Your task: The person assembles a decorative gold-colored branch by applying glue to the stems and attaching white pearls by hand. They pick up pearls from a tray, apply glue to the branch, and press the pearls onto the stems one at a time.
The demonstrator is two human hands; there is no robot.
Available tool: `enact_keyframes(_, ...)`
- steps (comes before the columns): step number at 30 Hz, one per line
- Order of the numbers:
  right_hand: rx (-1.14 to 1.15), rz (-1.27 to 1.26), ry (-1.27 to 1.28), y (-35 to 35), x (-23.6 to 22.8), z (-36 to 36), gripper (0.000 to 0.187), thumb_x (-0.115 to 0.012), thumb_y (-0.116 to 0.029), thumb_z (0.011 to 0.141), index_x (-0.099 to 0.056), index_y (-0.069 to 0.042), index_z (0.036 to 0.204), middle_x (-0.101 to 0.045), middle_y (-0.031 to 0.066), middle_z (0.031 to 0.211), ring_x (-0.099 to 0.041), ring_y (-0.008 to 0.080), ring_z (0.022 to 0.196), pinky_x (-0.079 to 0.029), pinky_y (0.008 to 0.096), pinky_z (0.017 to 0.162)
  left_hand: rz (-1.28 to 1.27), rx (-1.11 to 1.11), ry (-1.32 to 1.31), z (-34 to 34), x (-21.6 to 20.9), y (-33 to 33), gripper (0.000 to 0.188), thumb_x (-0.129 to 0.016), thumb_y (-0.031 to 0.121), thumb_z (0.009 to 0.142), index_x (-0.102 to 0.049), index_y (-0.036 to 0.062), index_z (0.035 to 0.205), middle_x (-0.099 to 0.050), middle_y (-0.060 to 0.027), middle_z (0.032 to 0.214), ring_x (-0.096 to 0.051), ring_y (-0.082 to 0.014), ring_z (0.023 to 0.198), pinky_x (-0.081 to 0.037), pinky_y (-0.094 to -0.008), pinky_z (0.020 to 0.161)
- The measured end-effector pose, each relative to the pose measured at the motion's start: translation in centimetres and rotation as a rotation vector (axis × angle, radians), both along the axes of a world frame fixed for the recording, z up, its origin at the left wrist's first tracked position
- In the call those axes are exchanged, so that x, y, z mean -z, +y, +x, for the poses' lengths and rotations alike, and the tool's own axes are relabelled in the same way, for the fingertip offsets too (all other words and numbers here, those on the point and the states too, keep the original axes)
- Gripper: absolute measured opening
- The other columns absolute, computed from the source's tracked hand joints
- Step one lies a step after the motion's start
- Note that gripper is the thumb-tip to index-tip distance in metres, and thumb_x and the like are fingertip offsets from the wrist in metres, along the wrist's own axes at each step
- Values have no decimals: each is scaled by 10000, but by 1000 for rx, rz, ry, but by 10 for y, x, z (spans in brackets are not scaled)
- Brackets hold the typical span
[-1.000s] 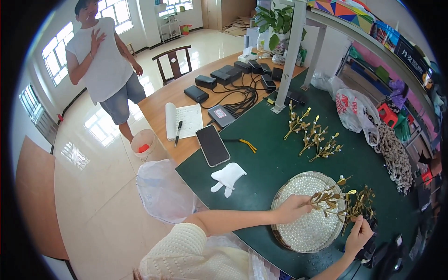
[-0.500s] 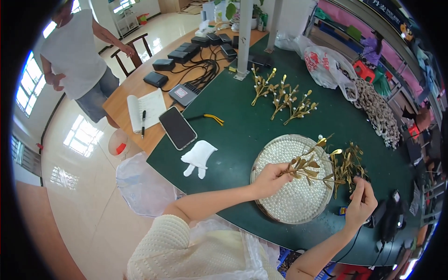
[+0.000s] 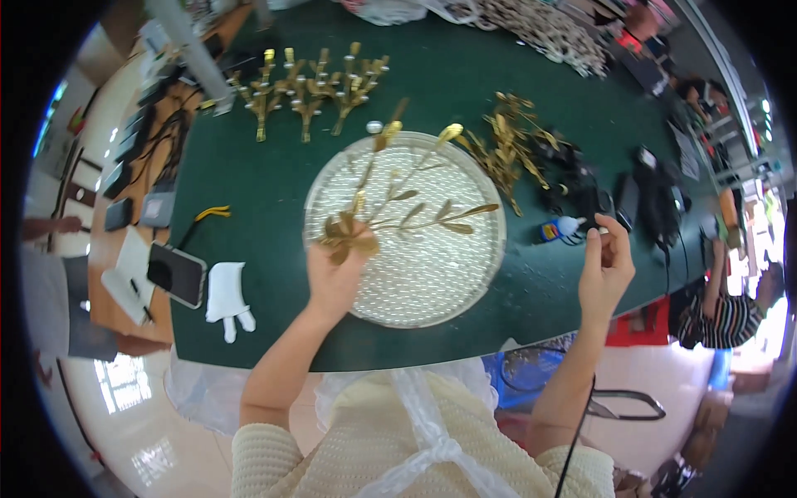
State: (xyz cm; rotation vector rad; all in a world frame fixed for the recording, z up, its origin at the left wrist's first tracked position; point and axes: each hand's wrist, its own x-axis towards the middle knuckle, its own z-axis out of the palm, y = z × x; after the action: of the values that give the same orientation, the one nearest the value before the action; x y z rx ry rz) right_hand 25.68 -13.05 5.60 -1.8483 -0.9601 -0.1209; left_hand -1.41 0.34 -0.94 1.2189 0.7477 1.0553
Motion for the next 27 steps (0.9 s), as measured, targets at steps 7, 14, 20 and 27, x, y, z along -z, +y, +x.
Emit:
enact_keyframes(7, 178, 62, 261, -16, 68, 24, 550, -655, -103, 739, -367, -4, 1197, -420, 58, 952, -421, 58, 604, -361, 183, 550, -31, -6, 147, 6, -2, 0, 141, -566, 129, 781, -529, 20, 699, -526, -14, 634, -427, -62, 551, -332, -215, 493)
enact_keyframes(14, 98, -292, 207, 6, 86, 32, 436, -665, -182, 730, -513, -5, 1098, -486, 54, 920, -429, 84, 616, -390, 221, 592, 79, 5, 197, 3, -2, -1, 163, -554, 138, 817, -560, -24, 804, -545, -19, 690, -488, -76, 644, -395, -226, 605)
enact_keyframes(20, -12, -6, 333, 14, 94, 37, 228, -595, -199, 813, -566, -10, 936, -551, 34, 790, -486, 98, 659, -397, 215, 630, 51, 36, 132, 5, -7, -1, 144, -562, 131, 827, -564, -11, 803, -533, 7, 688, -469, -52, 635, -380, -201, 590)
enact_keyframes(27, -478, 351, 662, 56, 28, 14, 242, -509, -193, 876, -490, 13, 1002, -607, 141, 880, -539, 147, 574, -461, 261, 574, 21, 65, 184, 8, -13, -3, 170, -541, 168, 829, -539, 8, 773, -456, 26, 617, -368, -37, 548, -294, -204, 509)
